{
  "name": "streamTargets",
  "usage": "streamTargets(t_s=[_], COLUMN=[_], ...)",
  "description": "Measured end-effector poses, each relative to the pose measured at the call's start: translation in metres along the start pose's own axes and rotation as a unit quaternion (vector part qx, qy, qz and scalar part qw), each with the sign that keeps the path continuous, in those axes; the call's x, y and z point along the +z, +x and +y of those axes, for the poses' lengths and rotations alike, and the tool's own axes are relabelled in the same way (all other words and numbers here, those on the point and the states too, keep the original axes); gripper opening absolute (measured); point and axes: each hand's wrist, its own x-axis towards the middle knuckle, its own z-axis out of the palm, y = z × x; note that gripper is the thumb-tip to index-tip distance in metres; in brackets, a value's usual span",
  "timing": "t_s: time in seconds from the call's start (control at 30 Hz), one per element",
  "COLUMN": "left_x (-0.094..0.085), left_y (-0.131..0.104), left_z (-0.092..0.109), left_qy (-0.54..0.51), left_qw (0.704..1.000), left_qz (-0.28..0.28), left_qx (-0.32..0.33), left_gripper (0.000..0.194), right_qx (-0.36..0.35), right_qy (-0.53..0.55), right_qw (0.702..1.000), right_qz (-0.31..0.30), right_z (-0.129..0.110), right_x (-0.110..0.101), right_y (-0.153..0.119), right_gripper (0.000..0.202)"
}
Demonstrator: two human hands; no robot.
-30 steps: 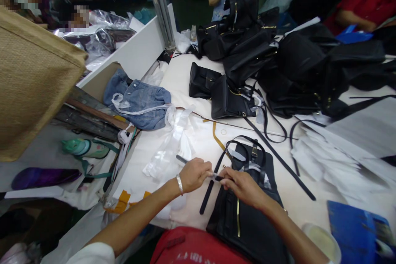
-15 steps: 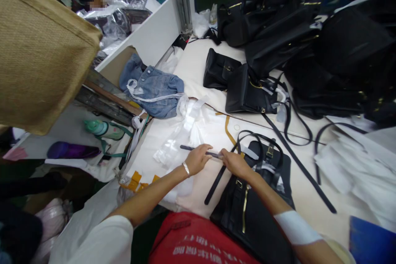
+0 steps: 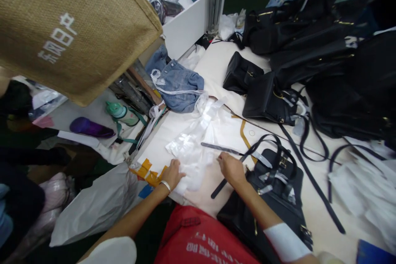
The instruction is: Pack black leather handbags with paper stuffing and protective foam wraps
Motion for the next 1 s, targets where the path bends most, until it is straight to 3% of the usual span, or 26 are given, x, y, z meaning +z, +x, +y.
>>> streamTargets(t_s=[0.07,0.17,0.33,0.4,0.47,0.6,0.73,0.83,1.0], left_x=[-0.003,-0.007,-0.014,-0.016,-0.016,-0.005,0.005,0.009,0.01], left_y=[0.006,0.008,0.0,-0.003,-0.005,-0.005,-0.006,-0.008,-0.009], left_z=[-0.004,-0.016,-0.035,-0.04,-0.043,-0.046,-0.041,-0.038,-0.041], left_qy=[-0.041,-0.075,-0.09,-0.092,-0.098,-0.134,-0.209,-0.257,-0.297], left_qw=[0.999,0.997,0.996,0.996,0.995,0.983,0.957,0.943,0.936], left_qz=[-0.005,-0.015,-0.003,0.012,-0.01,-0.119,-0.196,-0.211,-0.188], left_qx=[0.005,0.013,0.0,-0.01,-0.019,-0.032,-0.035,-0.033,-0.026], left_gripper=[0.038,0.019,0.017,0.025,0.03,0.014,0.016,0.018,0.018], right_qx=[-0.001,-0.001,0.0,0.009,0.017,0.042,0.078,0.102,0.14], right_qy=[0.057,0.119,0.201,0.217,0.221,0.216,0.185,0.149,0.221], right_qw=[0.996,0.985,0.963,0.958,0.958,0.96,0.965,0.97,0.953], right_qz=[-0.066,-0.122,-0.178,-0.185,-0.18,-0.175,-0.167,-0.161,-0.154], right_z=[-0.03,-0.063,-0.089,-0.098,-0.108,-0.124,-0.13,-0.136,-0.138], right_x=[0.01,0.028,0.053,0.06,0.066,0.078,0.087,0.093,0.099], right_y=[-0.005,-0.012,-0.026,-0.028,-0.028,-0.03,-0.042,-0.052,-0.057], right_gripper=[0.025,0.027,0.032,0.036,0.033,0.026,0.042,0.049,0.023])
